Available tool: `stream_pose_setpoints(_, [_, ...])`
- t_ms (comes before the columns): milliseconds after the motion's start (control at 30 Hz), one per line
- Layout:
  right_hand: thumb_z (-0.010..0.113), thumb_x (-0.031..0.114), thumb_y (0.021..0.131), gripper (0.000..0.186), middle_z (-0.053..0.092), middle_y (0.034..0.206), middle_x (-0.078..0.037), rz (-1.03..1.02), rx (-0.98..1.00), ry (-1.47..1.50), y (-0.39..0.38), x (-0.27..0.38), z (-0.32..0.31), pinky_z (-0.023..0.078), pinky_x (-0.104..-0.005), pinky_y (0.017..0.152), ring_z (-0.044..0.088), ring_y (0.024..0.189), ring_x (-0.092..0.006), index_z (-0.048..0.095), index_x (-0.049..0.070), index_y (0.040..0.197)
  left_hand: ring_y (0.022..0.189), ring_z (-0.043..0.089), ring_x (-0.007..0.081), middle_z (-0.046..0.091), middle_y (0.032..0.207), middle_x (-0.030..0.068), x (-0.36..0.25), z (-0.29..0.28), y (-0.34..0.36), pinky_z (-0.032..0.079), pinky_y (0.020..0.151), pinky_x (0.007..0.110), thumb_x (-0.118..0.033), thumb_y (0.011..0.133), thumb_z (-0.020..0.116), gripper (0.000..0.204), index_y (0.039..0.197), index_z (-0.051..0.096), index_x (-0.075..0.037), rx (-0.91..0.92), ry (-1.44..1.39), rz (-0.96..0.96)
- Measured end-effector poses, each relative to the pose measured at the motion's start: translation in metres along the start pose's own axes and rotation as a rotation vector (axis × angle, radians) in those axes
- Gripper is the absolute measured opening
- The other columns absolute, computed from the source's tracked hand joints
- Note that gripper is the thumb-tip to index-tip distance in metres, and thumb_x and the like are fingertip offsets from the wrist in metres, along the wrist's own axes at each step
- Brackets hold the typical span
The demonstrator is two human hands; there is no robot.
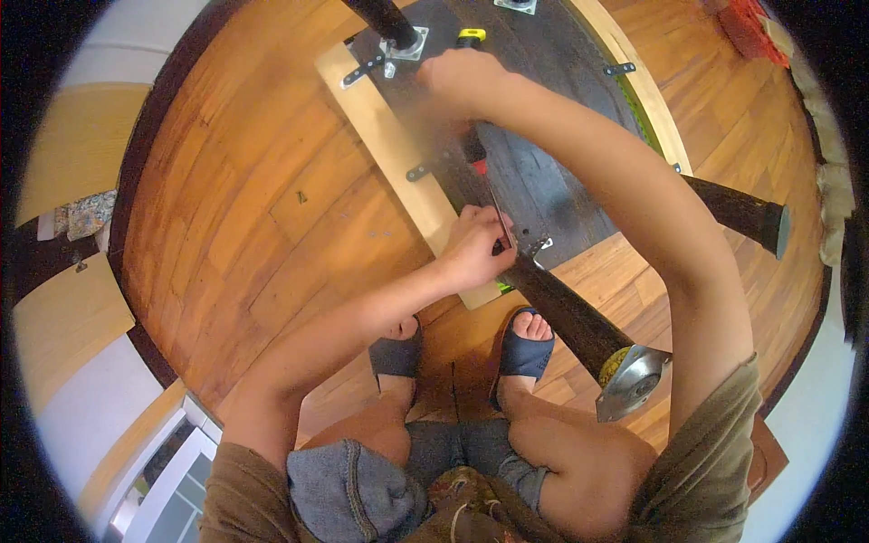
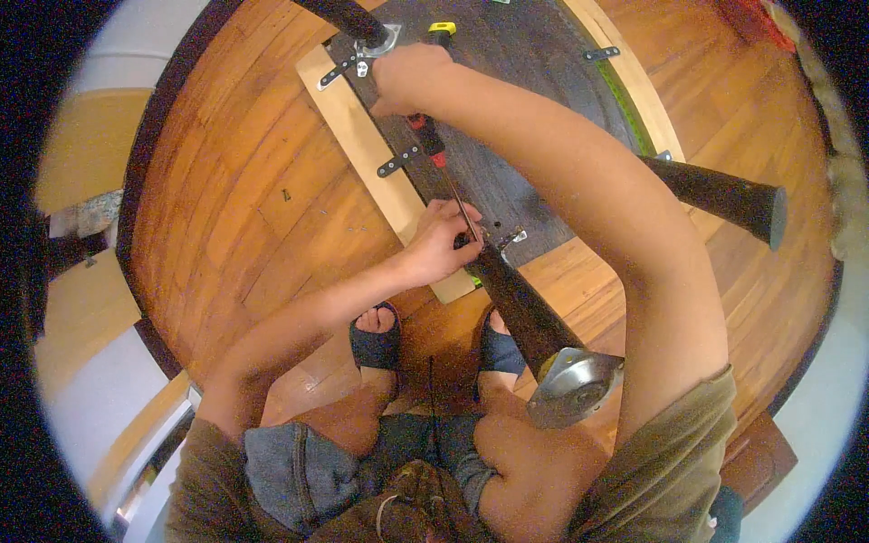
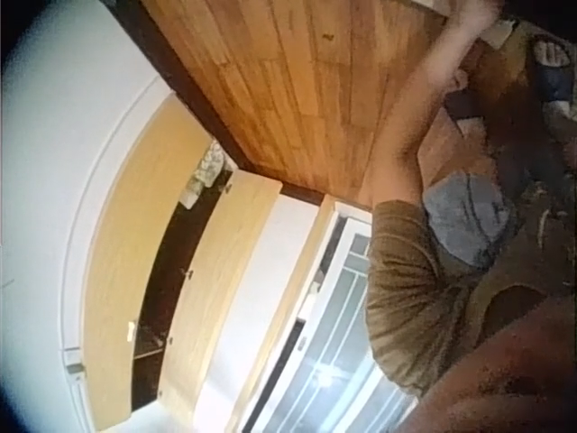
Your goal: The person unscrews metal brackets and legs from a wooden tabletop using a screwdriver and removes them by hand.
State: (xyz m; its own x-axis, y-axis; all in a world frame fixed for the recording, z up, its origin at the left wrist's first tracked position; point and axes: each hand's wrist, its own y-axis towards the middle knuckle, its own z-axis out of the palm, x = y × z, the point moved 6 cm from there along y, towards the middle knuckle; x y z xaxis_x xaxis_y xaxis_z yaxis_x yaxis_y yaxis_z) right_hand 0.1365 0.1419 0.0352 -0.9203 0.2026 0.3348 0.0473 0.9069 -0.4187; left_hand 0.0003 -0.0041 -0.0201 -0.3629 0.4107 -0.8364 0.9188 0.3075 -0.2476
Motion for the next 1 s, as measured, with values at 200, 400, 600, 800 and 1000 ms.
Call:
stream_pose_setpoints(200, [0.065,0.032,0.069,0.032,0.067,0.091,-0.011,-0.303,0.097,0.662,0.011,0.003,0.025,0.05,-0.039,0.075,0.063,0.086,-0.0306,0.066,0.011,0.093,0.104,0.045,0.031,0.058,0.106,0.0087,0.0,0.004,0.003,0.034,0.092,0.041,-0.019,0.073,0.069,0.013,0.078,0.066,-0.008,0.061,0.008,-0.011])
stream_pose_setpoints(400, [0.061,0.022,0.07,0.032,0.066,0.089,-0.013,-0.079,0.017,0.142,-0.003,-0.002,0.007,0.05,-0.0393,0.076,0.063,0.09,-0.0299,0.062,0.007,0.098,0.108,0.048,0.0283,0.059,0.108,0.0086,0.007,0.0,0.005,0.032,0.097,0.04,-0.018,0.071,0.072,0.013,0.081,0.07,-0.011,0.065,-0.107,-0.008])
stream_pose_setpoints(600, [0.054,0.021,0.071,0.03,0.066,0.081,-0.018,-0.137,-0.042,0.39,0.011,-0.017,0.029,0.05,-0.0412,0.075,0.064,0.083,-0.0338,0.063,0.001,0.091,0.109,0.048,0.0275,0.059,0.108,0.0082,0.007,0.004,0.005,0.033,0.097,0.04,-0.016,0.069,0.073,0.012,0.079,0.07,-0.011,0.09,-0.128,0.012])
stream_pose_setpoints(800, [0.063,0.023,0.071,0.029,0.066,0.092,-0.018,0.001,0.014,0.246,-0.012,-0.005,0.002,0.052,-0.0384,0.077,0.065,0.089,-0.0305,0.066,0.003,0.091,0.099,0.049,0.0287,0.06,0.101,0.0071,0.0,-0.001,0.003,0.036,0.092,0.04,-0.015,0.071,0.073,0.012,0.076,0.065,-0.007,0.032,-0.049,0.063])
stream_pose_setpoints(1000, [0.065,0.02,0.07,0.041,0.063,0.096,-0.014,-0.15,0.059,0.513,-0.01,0.012,0.012,0.05,-0.0417,0.076,0.062,0.088,-0.0333,0.053,0.005,0.107,0.096,0.049,0.0293,0.063,0.091,0.0068,-0.005,-0.002,0.003,0.039,0.082,0.041,-0.02,0.071,0.072,0.017,0.071,0.064,-0.006,0.015,0.064,0.002])
